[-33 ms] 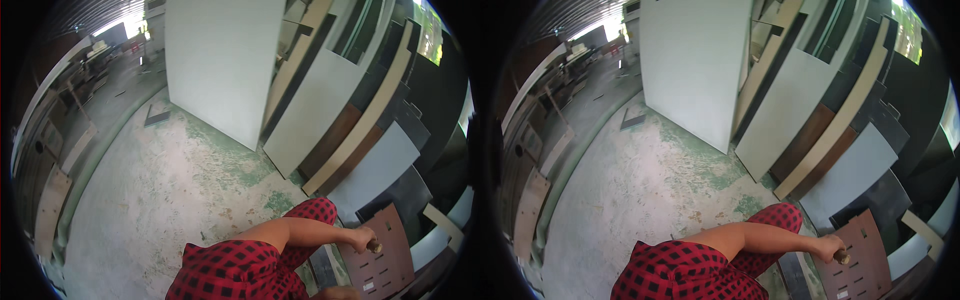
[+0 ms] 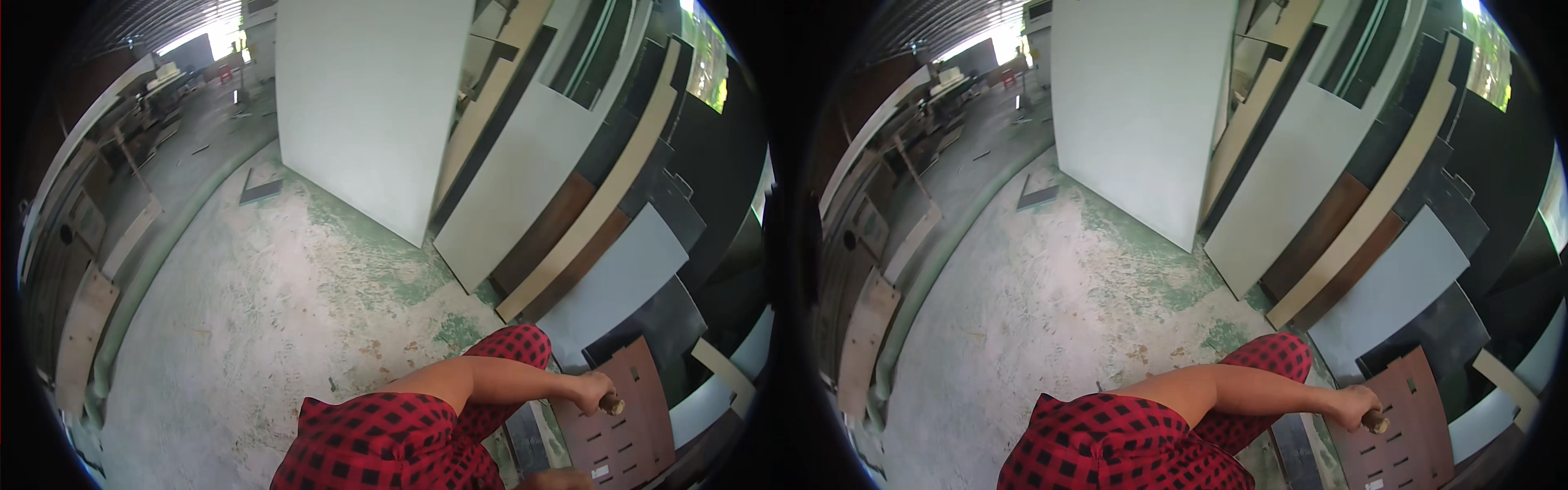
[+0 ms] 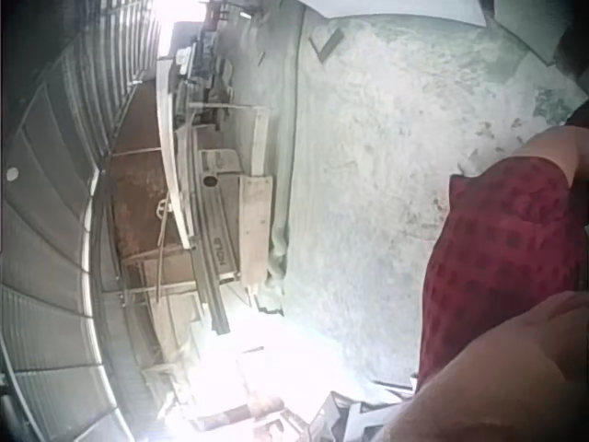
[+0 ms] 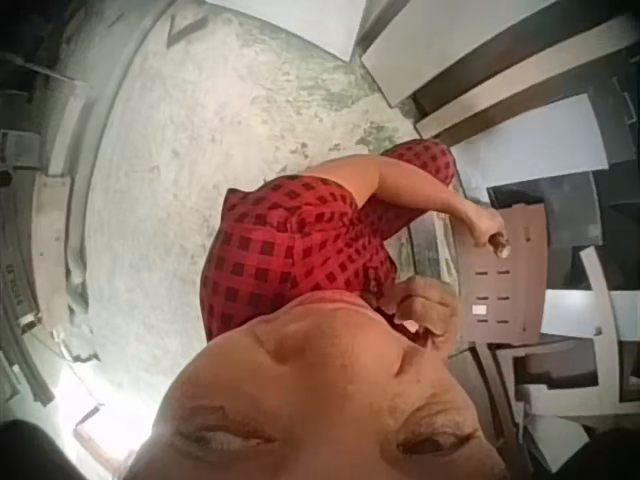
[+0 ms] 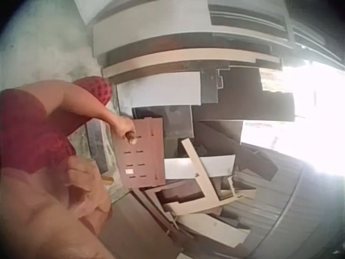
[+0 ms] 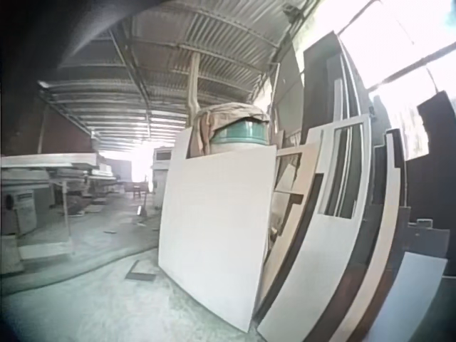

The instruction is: Manually hammering a wooden joint or pin into a larger piece of wood.

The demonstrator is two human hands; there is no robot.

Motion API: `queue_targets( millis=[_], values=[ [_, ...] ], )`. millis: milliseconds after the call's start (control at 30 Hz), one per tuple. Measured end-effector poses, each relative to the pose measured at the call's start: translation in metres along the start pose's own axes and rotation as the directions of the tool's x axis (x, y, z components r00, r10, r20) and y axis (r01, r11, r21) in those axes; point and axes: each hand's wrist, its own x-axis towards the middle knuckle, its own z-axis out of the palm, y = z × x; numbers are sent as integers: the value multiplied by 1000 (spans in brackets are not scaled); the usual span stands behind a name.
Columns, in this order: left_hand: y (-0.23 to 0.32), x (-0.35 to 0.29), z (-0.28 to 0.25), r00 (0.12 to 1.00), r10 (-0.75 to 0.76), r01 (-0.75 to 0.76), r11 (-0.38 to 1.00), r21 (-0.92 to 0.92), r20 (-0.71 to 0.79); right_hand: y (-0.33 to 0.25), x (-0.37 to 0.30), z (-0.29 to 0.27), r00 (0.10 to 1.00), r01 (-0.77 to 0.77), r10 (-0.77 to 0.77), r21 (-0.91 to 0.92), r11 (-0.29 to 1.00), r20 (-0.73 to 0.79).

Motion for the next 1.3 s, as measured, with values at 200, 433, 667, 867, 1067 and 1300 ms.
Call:
queue_targets(
  millis=[200,433,667,867,1067,1300],
  values=[
    [-5,-10,-19,999,-36,37,999,33,-27,47,-8,-3,987,-19,5,81,997,161],
    [-23,-7,-18,988,-150,146,986,86,38,103,-33,-16,952,-67,17,155,986,305],
    [-30,-21,-16,992,-129,129,989,69,1,125,-72,-30,919,-145,63,185,972,389],
    [-20,-5,-12,980,-43,48,999,-19,196,30,-72,-12,650,-433,442,177,884,-618],
    [-4,-23,-37,963,-223,209,972,103,152,106,-116,-60,266,-260,190,120,958,-945],
    [-11,-8,4,970,-134,103,982,157,204,100,-177,-68,23,-164,-18,-21,986,-1000]
  ],
)
